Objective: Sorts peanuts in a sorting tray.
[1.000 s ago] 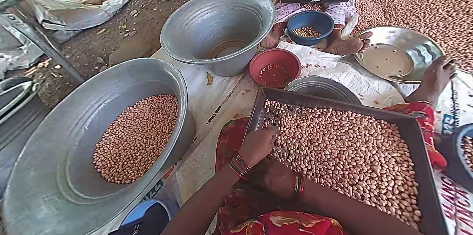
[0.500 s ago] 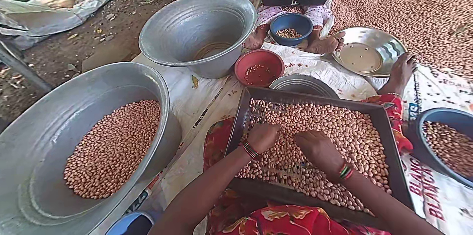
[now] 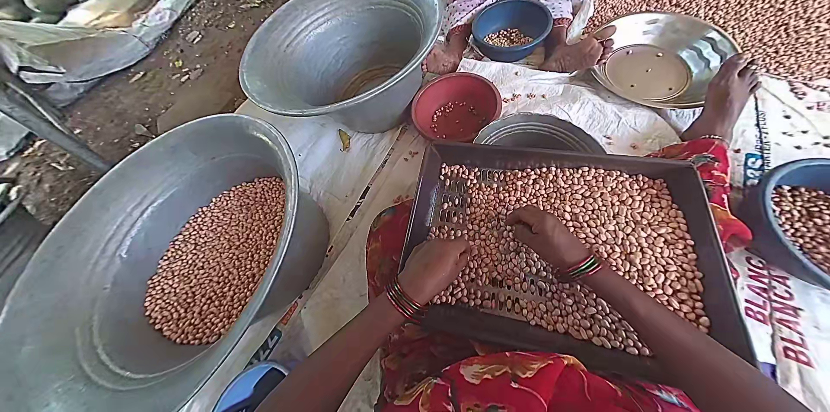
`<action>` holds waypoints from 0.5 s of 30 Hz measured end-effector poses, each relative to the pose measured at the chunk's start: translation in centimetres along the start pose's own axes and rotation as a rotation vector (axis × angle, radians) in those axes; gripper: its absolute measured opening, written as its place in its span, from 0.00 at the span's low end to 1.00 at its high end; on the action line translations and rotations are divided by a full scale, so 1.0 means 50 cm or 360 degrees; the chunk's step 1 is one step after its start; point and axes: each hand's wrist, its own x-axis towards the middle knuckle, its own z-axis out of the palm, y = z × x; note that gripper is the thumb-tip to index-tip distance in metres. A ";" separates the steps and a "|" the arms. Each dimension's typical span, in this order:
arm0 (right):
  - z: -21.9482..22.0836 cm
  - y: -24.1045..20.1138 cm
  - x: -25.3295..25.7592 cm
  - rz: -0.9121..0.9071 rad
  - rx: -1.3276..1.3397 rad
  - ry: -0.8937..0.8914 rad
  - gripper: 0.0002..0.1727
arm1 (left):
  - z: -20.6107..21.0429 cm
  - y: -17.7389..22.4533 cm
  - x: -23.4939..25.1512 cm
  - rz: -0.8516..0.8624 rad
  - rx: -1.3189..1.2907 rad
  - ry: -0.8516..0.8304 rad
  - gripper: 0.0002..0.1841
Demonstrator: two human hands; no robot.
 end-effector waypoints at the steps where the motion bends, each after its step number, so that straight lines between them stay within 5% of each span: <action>1: 0.001 -0.002 -0.009 -0.0041 -0.0030 -0.0028 0.15 | 0.004 0.000 0.002 0.0009 0.0028 -0.0014 0.20; 11: 0.000 -0.018 -0.074 0.0132 -0.0721 -0.0574 0.17 | 0.076 0.036 0.014 -0.0023 0.0507 0.0237 0.18; 15: 0.086 0.024 -0.099 -0.0285 -0.1018 0.0049 0.08 | 0.038 0.020 0.028 -0.0058 -0.0006 0.0012 0.21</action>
